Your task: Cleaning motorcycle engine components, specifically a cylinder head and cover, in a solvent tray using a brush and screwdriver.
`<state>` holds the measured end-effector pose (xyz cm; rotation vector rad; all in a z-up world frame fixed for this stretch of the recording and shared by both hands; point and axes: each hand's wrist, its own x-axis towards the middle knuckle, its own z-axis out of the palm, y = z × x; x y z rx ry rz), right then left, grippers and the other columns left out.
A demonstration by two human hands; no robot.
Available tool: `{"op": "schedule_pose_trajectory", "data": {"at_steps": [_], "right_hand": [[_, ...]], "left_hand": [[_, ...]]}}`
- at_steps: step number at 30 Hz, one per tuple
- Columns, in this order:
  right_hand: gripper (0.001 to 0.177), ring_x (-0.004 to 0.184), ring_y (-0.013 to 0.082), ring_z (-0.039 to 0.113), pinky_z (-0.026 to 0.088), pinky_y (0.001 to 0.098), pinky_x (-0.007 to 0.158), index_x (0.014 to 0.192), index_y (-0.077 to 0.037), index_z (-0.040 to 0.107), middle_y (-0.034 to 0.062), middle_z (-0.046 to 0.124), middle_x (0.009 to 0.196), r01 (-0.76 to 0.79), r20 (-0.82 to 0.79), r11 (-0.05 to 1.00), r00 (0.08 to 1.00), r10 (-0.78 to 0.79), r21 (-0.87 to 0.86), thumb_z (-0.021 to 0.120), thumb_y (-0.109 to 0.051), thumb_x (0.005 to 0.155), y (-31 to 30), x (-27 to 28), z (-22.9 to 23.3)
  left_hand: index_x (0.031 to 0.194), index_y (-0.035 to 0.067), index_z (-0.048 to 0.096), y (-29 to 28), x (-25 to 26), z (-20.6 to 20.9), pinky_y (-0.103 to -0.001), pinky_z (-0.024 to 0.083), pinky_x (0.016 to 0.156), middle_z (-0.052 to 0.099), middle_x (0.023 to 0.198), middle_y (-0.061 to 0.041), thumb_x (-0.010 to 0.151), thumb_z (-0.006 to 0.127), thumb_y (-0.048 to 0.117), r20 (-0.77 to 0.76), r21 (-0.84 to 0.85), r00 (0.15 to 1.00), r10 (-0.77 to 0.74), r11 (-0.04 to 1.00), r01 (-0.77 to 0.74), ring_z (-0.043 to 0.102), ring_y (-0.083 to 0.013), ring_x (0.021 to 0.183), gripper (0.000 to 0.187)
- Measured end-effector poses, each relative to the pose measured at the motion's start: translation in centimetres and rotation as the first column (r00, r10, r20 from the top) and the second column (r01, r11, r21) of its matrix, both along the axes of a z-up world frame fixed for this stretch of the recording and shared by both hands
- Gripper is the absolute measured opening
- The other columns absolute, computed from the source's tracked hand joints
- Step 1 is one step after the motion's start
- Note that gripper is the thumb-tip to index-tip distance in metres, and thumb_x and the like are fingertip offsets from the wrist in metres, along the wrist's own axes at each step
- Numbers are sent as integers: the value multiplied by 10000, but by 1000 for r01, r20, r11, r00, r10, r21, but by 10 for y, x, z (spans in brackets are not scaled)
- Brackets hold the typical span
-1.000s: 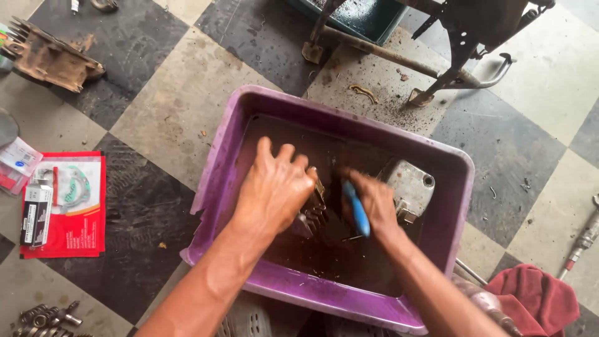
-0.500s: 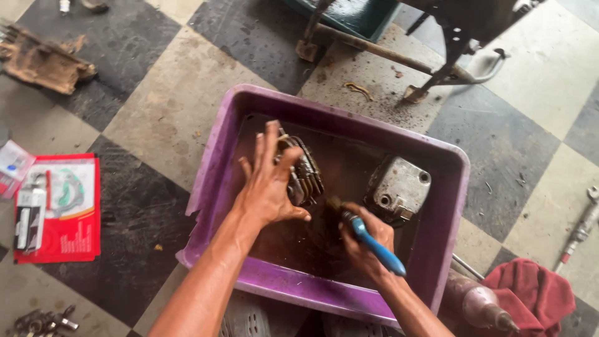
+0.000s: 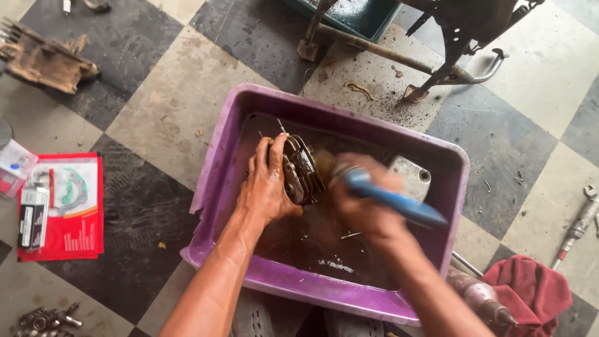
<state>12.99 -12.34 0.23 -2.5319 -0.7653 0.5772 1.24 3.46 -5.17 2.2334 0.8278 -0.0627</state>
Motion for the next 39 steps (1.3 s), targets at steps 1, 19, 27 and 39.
{"op": "schedule_pose_trajectory", "data": {"at_steps": [1, 19, 27, 39], "right_hand": [[176, 725, 198, 748, 579, 347, 625, 1059, -56, 738, 91, 737, 926, -5, 0, 1000, 1000, 5, -3, 614, -173, 1014, -28, -5, -27], [260, 719, 187, 783, 650, 303, 675, 1097, -115, 738, 93, 783, 901, -38, 14, 960, 999, 35, 278, 772, -155, 842, -25, -16, -10], [242, 521, 176, 761, 586, 341, 490, 1128, -160, 728, 64, 756, 829, 78, -213, 996, 975, -66, 46, 681, -193, 893, -44, -29, -26], [139, 753, 181, 802, 656, 317, 670, 993, -83, 742, 116, 807, 951, 47, 200, 960, 974, -105, 276, 730, -205, 927, -80, -11, -69]], "left_hand": [[1520, 340, 124, -3, 0, -3, -615, 516, 1006, 175, 1627, -145, 323, 1040, 202, 0, -3, 1000, 5, 1000, -5, 316, -471, 1435, 1513], [1514, 307, 150, -4, 1, 2, -633, 532, 928, 202, 1588, -161, 348, 1029, 138, 2, 20, 999, -33, 999, 33, 344, -502, 1384, 1470], [1492, 351, 163, -4, 3, 0, -620, 535, 941, 210, 1583, -133, 311, 1046, 130, 37, 39, 999, 8, 999, -9, 354, -486, 1386, 1491], [1535, 362, 122, -5, 6, 11, -598, 522, 970, 160, 1623, -146, 323, 1060, 156, -48, 1, 999, -9, 1000, 9, 305, -451, 1420, 1546]]}}
